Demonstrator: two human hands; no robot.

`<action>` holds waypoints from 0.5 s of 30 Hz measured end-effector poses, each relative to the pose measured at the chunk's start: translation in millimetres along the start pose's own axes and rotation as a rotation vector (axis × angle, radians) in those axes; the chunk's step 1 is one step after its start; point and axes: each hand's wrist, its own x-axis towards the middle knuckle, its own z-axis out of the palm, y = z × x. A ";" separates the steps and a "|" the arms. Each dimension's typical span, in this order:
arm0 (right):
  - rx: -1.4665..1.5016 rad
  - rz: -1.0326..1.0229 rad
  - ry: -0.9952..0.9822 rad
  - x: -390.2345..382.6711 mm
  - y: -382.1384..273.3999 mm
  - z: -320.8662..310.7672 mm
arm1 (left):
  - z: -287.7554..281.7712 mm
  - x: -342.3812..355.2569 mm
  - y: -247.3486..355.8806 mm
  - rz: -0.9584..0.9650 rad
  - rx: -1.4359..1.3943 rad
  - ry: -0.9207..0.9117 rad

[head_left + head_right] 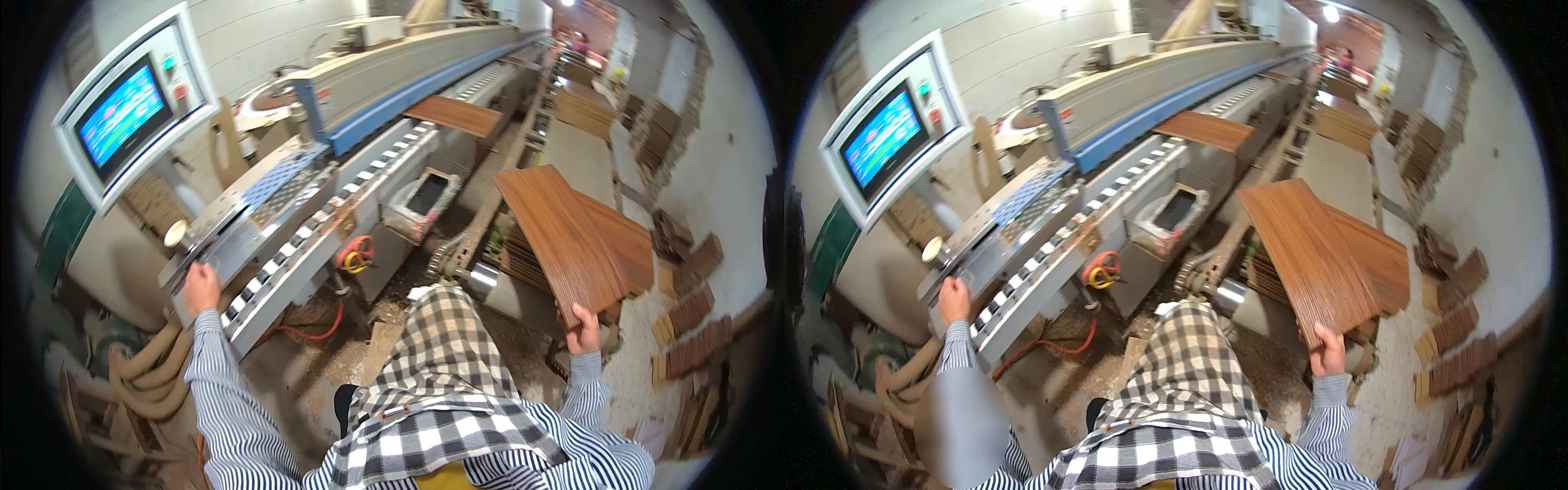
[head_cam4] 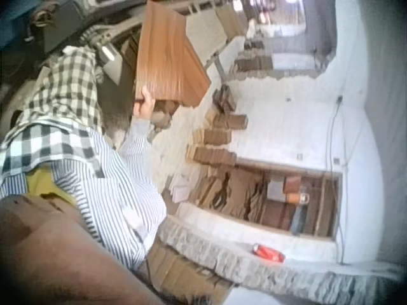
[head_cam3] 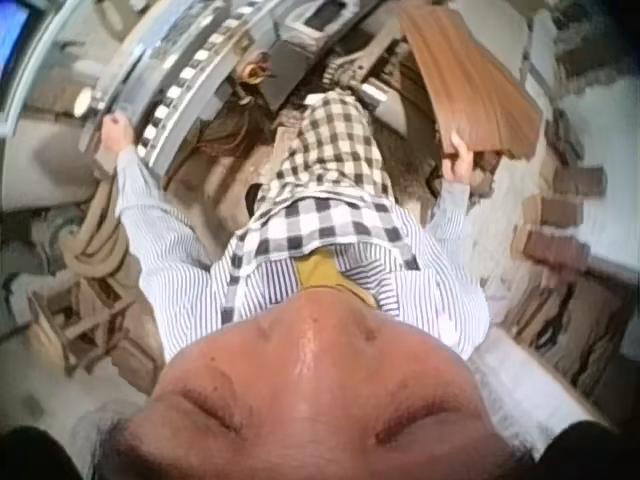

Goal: The person repeatedly feeds rectangular wooden boards through a CNC woodworking machine, guiding each piece with both hands and stacking the processed boards on a nearby table. The person handles the boards one at a time, flipping them as needed, and maintains a steady workflow throughout the clip.

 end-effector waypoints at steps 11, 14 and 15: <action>0.151 0.405 -0.400 2.4 77.4 124.0 | -24.5 -4.3 22.4 -0.077 0.047 -0.037; 0.165 0.475 -0.507 -8.7 96.3 185.9 | -23.8 -4.8 19.9 -0.088 0.040 -0.045; 0.180 0.561 -0.577 -13.3 96.0 201.4 | -23.3 -4.8 18.8 -0.091 0.038 -0.047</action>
